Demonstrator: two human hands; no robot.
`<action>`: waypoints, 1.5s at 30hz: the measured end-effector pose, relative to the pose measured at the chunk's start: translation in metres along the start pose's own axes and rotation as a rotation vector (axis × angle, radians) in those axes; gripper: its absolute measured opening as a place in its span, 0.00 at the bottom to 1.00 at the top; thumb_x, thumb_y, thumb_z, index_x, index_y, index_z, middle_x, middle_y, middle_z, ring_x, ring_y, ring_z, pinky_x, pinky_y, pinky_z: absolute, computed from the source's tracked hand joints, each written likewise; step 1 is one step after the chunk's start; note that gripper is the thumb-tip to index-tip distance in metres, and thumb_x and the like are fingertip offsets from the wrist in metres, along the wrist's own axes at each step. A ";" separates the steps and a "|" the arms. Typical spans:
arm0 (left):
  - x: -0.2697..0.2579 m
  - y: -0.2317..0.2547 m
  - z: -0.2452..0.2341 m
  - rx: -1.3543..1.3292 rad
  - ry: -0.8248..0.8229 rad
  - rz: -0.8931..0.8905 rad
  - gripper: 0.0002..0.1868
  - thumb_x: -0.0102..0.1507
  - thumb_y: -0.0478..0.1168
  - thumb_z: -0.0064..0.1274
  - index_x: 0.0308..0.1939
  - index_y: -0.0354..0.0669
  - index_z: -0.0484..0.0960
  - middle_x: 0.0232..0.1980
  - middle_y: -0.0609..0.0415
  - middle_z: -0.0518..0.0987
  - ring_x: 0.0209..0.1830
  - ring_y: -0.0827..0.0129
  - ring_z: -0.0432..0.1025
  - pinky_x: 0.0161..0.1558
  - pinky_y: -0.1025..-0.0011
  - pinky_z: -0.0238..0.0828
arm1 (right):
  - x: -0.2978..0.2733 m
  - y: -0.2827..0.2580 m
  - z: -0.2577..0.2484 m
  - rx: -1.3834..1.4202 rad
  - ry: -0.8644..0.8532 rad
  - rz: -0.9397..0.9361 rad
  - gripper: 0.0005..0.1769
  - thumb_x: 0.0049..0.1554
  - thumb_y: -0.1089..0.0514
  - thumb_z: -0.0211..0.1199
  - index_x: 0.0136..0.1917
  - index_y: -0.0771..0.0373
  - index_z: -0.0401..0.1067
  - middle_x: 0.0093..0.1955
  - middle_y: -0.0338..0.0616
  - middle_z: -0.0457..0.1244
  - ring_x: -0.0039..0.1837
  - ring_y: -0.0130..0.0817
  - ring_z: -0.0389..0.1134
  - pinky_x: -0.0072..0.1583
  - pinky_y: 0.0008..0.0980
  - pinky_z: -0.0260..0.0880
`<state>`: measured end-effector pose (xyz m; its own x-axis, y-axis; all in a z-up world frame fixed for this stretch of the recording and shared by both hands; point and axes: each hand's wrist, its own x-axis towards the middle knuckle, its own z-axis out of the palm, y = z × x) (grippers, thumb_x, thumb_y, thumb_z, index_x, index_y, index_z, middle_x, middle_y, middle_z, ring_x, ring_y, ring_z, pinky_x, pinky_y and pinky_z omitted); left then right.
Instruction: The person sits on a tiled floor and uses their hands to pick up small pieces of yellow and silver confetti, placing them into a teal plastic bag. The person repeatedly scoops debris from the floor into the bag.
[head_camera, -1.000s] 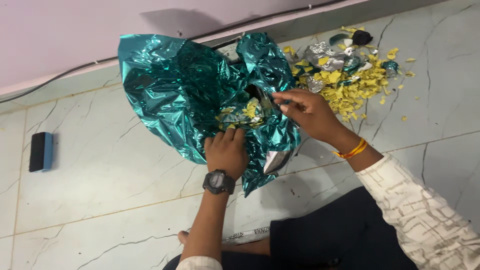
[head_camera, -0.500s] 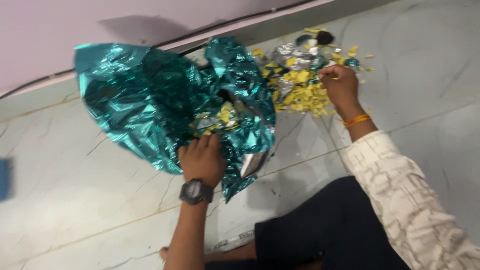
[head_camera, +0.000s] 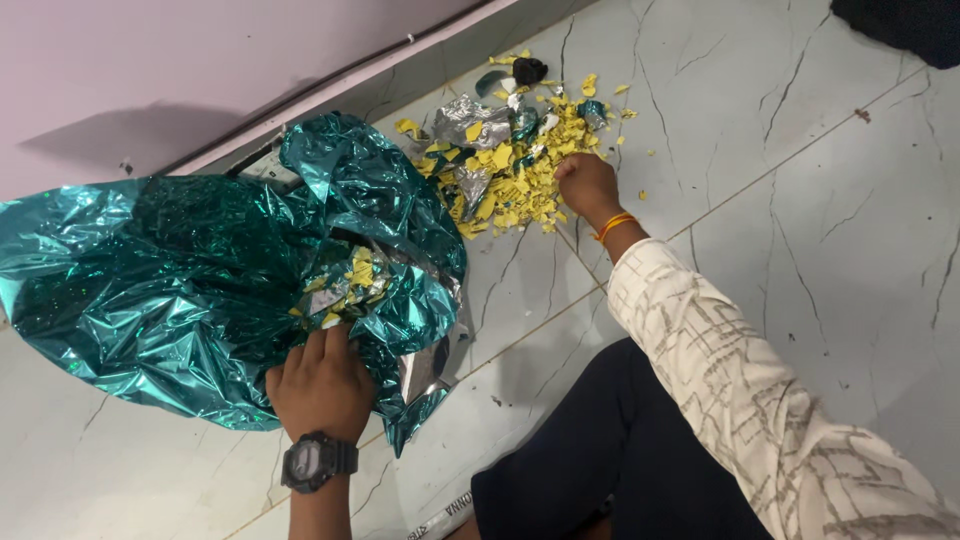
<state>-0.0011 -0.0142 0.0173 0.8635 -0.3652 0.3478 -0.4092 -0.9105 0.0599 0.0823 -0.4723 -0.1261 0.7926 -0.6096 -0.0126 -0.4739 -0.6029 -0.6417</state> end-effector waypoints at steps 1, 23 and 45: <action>0.000 0.000 0.000 0.009 -0.004 -0.004 0.14 0.60 0.40 0.55 0.50 0.52 0.83 0.39 0.58 0.80 0.39 0.59 0.75 0.41 0.56 0.63 | -0.002 -0.001 -0.001 0.008 -0.001 -0.006 0.08 0.55 0.61 0.62 0.41 0.52 0.82 0.48 0.41 0.73 0.54 0.41 0.74 0.57 0.37 0.72; 0.000 -0.001 -0.002 -0.038 0.022 -0.003 0.15 0.59 0.39 0.55 0.50 0.51 0.83 0.40 0.57 0.81 0.38 0.59 0.75 0.41 0.56 0.63 | -0.018 -0.020 -0.012 -0.021 -0.118 -0.036 0.13 0.55 0.62 0.64 0.53 0.54 0.81 0.56 0.46 0.71 0.59 0.42 0.72 0.62 0.36 0.70; -0.006 -0.009 0.003 -0.079 0.097 -0.006 0.13 0.57 0.38 0.55 0.45 0.49 0.82 0.40 0.58 0.81 0.38 0.60 0.75 0.41 0.56 0.64 | -0.047 -0.083 -0.050 0.984 -0.133 -0.026 0.15 0.59 0.67 0.64 0.59 0.68 0.68 0.51 0.46 0.67 0.50 0.31 0.71 0.51 0.28 0.75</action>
<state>-0.0017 -0.0043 0.0121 0.8350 -0.3360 0.4358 -0.4296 -0.8929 0.1347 0.0651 -0.4194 -0.0341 0.8633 -0.5033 -0.0366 0.0262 0.1172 -0.9928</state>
